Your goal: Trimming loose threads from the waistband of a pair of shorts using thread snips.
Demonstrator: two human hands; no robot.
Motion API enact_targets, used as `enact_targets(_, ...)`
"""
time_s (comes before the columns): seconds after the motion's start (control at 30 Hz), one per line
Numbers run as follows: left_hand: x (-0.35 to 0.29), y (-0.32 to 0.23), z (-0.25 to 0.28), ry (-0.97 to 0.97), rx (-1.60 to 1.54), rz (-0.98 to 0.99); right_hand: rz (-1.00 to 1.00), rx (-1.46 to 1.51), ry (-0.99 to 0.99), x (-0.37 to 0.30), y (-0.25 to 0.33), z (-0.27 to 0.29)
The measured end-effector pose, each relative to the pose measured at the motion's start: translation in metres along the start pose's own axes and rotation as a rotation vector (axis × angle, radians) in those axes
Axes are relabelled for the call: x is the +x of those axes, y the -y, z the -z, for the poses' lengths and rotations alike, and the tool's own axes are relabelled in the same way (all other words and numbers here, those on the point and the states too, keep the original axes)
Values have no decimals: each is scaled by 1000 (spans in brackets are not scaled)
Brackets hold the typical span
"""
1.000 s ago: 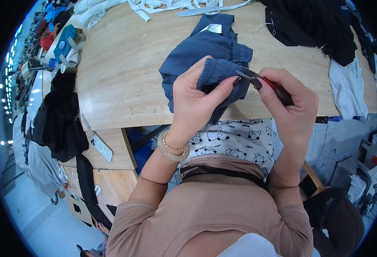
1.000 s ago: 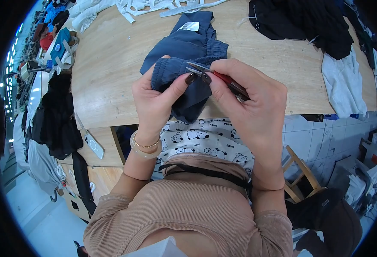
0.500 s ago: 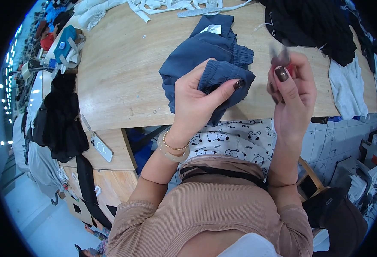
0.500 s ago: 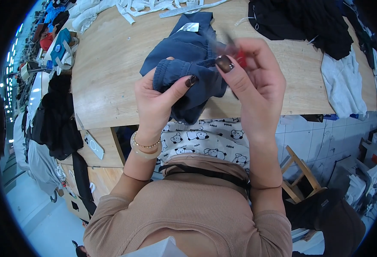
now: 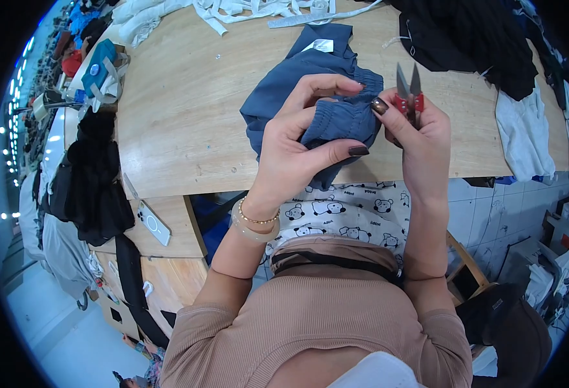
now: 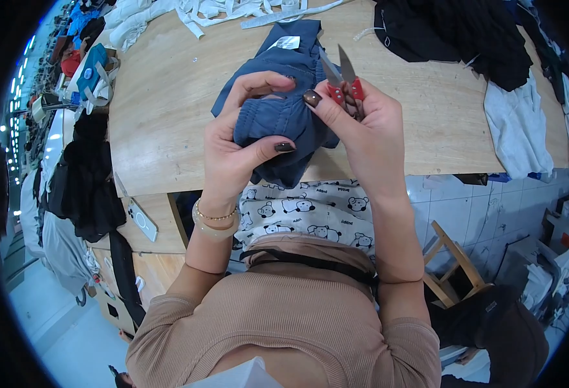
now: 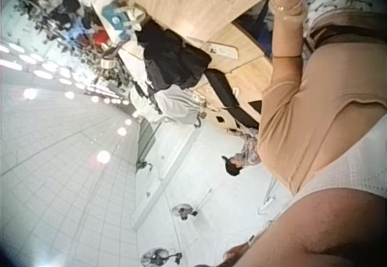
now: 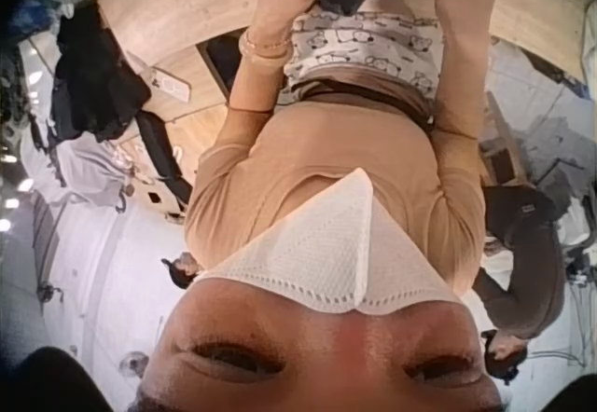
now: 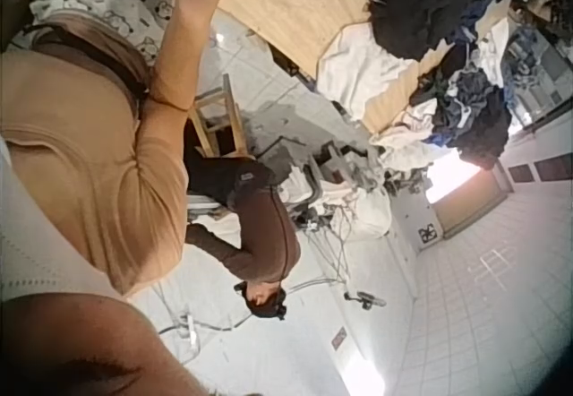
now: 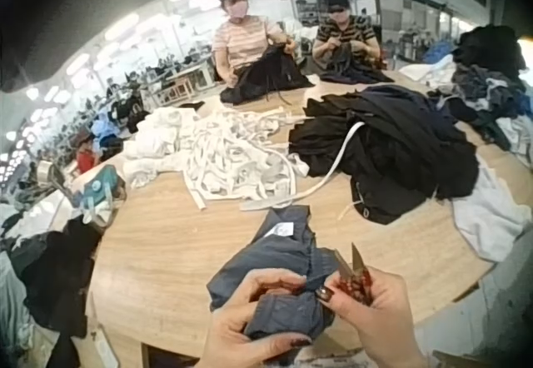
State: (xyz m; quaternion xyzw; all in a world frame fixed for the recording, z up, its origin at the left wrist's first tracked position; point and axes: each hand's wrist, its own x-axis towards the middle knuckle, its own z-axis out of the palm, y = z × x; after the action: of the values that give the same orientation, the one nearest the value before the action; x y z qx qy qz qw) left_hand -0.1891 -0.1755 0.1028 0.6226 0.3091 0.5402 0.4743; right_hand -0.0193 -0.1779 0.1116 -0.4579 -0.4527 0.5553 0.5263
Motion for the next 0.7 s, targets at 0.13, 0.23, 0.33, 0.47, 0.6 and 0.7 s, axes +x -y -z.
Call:
enact_targets(0.13, -1, -3, 3, -1, -84, 64, -33, 6, 4, -2, 0, 0)
enact_targets(0.23, -4, -2, 3, -19, -110, 135, -70, -61, 51, -6, 5, 3)
enact_targets(0.33, -5, -1, 5, -47, -44, 92, 77, -216, 76, -11, 15, 3)
enact_targets(0.47, -4, -1, 4, -61, 39, 25, 132, -208, 2, -23, 31, 1)
enact_targets(0.6, -4, -2, 1, -74, 42, 17, 224, -436, -53, -29, 40, -4)
enact_targets(0.7, -4, -1, 2, -58, 70, 2, 260, -498, -34, -29, 41, -4)
